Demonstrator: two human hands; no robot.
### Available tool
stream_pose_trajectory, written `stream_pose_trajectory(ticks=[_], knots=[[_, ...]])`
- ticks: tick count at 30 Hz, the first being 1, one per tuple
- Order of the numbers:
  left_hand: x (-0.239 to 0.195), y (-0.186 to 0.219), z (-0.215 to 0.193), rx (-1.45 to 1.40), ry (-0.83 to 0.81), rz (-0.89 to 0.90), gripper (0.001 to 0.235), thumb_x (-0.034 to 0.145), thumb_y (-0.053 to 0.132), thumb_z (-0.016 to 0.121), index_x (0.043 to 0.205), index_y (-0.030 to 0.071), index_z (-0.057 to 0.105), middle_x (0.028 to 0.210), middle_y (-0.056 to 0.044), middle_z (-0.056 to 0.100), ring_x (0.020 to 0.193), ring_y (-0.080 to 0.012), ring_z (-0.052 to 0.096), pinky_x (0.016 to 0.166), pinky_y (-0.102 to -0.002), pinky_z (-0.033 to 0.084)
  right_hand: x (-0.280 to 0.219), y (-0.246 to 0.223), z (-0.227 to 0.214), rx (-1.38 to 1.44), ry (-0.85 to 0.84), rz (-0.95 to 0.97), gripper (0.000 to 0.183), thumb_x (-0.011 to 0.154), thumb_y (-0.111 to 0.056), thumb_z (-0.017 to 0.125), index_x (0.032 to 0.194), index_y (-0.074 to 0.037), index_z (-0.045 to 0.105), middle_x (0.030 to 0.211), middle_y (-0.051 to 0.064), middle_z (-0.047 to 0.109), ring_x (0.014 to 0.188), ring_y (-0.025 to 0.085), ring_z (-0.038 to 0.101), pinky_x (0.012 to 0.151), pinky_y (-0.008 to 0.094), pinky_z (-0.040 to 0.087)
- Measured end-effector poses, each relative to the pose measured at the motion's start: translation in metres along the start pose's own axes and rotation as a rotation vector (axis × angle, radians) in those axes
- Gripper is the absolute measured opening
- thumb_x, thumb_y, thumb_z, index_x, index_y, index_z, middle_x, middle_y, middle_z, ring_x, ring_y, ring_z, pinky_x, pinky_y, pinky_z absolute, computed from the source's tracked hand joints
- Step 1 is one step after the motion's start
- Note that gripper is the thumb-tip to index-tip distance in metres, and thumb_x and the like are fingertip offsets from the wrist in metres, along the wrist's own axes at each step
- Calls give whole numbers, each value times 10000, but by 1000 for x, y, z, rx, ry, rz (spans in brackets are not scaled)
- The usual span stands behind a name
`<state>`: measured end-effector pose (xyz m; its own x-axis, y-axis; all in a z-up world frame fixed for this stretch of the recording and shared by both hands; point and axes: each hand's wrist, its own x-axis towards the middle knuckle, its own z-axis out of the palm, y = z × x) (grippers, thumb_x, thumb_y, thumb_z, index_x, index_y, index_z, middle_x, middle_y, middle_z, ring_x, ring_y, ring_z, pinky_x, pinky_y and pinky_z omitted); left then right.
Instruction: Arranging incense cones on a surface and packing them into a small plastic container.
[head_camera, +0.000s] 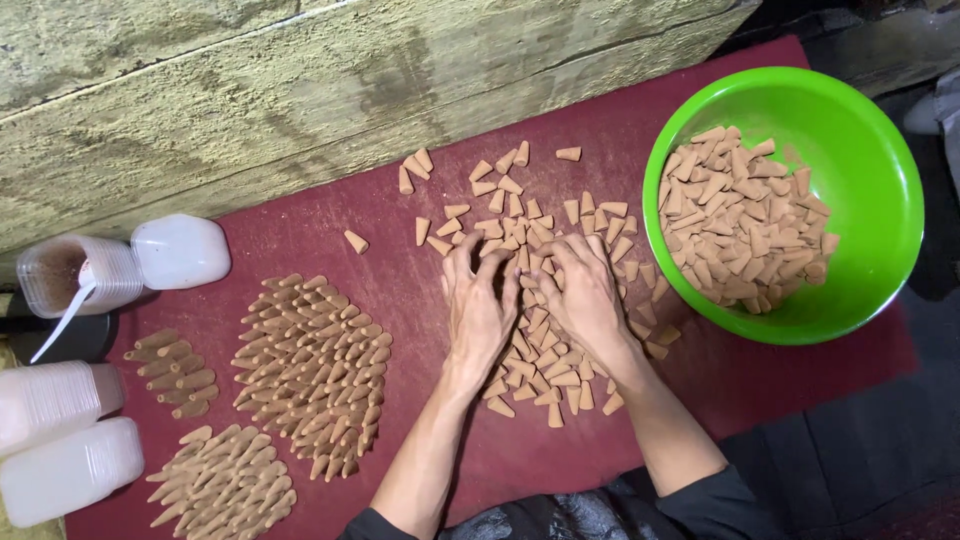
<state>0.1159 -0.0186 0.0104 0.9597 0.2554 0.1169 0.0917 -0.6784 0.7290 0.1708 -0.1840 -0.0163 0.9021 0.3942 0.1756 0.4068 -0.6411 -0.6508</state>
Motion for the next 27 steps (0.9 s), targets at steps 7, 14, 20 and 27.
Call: stream_pose_trajectory(ticks=[7, 14, 20, 27], knots=[[0, 7, 2, 110, -1, 51, 237, 964, 318, 662, 1032, 114, 760, 1412, -149, 517, 1309, -387, 463, 1001, -514, 433, -5, 4, -2, 131, 62, -1, 171, 836, -163, 811, 975, -163, 713, 1011, -4, 752, 1068, 248, 615, 935, 355, 501], [0, 7, 2, 115, -66, 12, 276, 947, 371, 688, 1105, 156, 759, 1427, -151, 475, 1352, -390, 406, 1092, -540, 352, -18, -28, -37, 231, 150, 79, 234, 895, -75, 756, 1126, -111, 758, 997, 90, 742, 965, 307, 680, 872, 407, 523], [-1, 6, 0, 98, -128, 26, 269, 964, 321, 662, 1166, 175, 764, 1483, -154, 436, 1392, -396, 358, 1133, -559, 310, -23, -36, -49, 263, 153, 163, 215, 913, -180, 778, 1121, -127, 772, 914, 103, 745, 833, 257, 673, 796, 387, 525], [-5, 1, -10, -178, -58, -22, 187, 955, 243, 680, 1089, 134, 750, 1416, -147, 522, 1370, -360, 406, 1138, -545, 312, -33, -40, -47, 180, 123, 68, 150, 922, -123, 759, 1057, -61, 743, 1011, 138, 710, 1005, 373, 669, 900, 473, 511]])
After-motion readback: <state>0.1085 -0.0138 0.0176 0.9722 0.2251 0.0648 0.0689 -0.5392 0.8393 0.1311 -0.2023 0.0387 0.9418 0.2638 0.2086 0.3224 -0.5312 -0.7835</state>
